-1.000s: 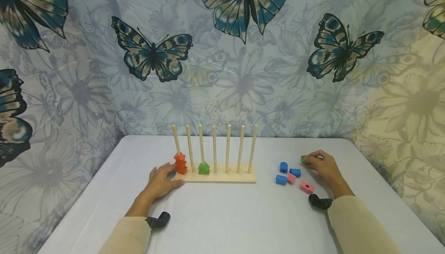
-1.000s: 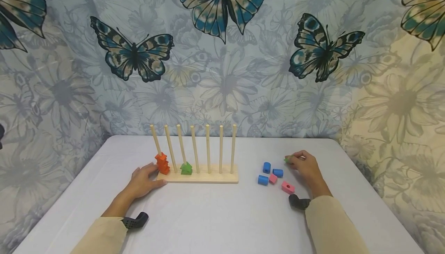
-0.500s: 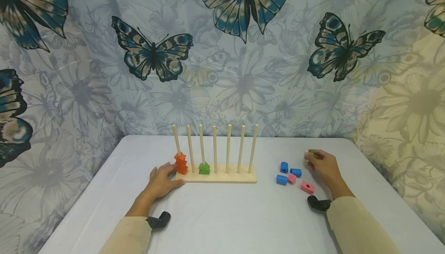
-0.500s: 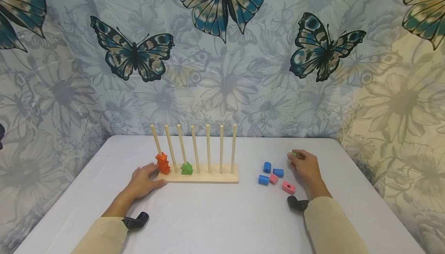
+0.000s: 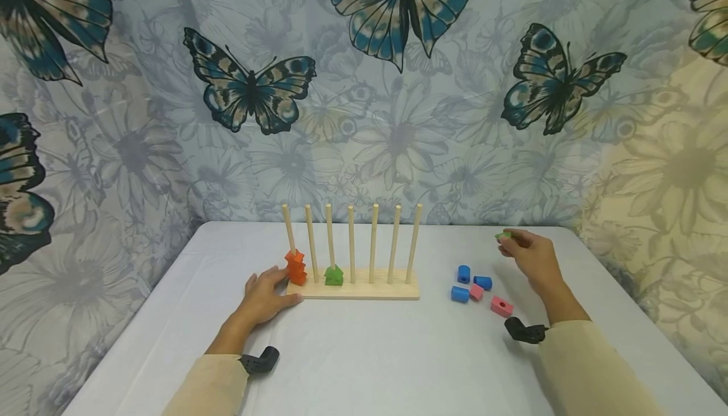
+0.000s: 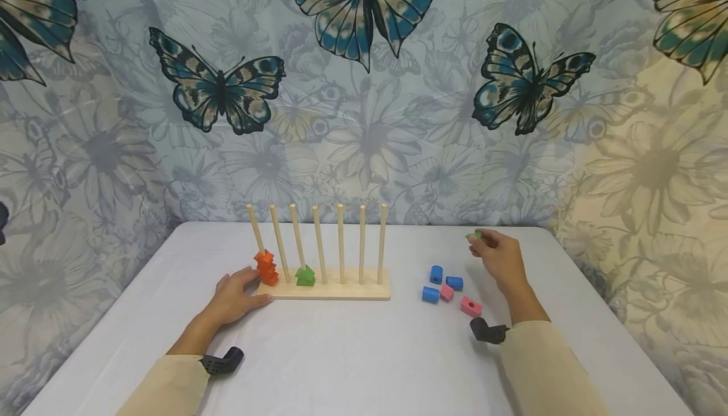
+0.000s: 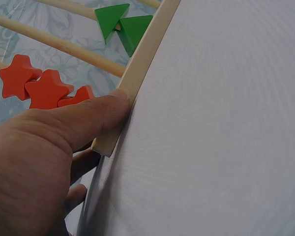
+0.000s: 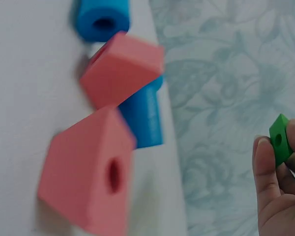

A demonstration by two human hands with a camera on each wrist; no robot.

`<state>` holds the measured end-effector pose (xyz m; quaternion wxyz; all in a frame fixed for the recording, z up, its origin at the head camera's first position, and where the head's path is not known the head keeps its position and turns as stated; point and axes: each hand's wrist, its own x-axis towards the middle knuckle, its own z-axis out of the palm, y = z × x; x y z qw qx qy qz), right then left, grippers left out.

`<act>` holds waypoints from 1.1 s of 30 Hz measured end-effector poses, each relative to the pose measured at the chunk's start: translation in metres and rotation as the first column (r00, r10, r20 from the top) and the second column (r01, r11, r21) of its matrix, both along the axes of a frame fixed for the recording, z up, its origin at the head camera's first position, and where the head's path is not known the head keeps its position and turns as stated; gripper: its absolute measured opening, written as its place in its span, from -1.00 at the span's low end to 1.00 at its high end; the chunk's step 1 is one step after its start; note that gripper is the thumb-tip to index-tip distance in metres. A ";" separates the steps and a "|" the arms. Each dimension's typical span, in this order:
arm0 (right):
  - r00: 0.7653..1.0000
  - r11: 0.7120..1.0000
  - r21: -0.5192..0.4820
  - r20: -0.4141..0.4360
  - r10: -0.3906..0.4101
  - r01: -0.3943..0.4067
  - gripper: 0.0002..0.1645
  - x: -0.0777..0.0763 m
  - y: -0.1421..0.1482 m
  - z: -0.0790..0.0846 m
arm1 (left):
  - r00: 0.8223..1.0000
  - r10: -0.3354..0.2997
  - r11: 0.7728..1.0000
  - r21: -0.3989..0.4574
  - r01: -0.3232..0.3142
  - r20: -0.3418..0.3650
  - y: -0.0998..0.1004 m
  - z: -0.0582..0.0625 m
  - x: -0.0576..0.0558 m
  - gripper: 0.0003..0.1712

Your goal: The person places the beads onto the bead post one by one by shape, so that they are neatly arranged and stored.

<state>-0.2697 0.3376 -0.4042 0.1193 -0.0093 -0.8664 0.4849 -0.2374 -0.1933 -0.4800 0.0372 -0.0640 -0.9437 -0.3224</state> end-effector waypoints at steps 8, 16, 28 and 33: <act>0.987 0.998 0.048 -0.152 0.058 -0.051 -0.37 0.021 -0.018 0.043 | 1.000 0.004 1.000 -0.002 -0.004 -0.001 0.000 0.001 0.001 -0.14; 0.965 0.996 0.069 -0.253 0.070 -0.054 -0.41 0.042 -0.038 0.077 | 1.000 0.000 1.000 -0.001 0.000 0.005 0.000 0.002 0.001 -0.15; 0.856 0.968 -0.038 -0.476 0.202 -0.249 -0.64 0.066 -0.084 0.120 | 1.000 0.011 1.000 -0.007 -0.011 0.014 -0.001 0.000 0.002 -0.15; 0.825 0.945 -0.069 -0.510 0.243 -0.321 -0.70 0.067 -0.106 0.127 | 1.000 0.003 1.000 0.000 -0.003 0.006 0.000 0.000 0.001 -0.15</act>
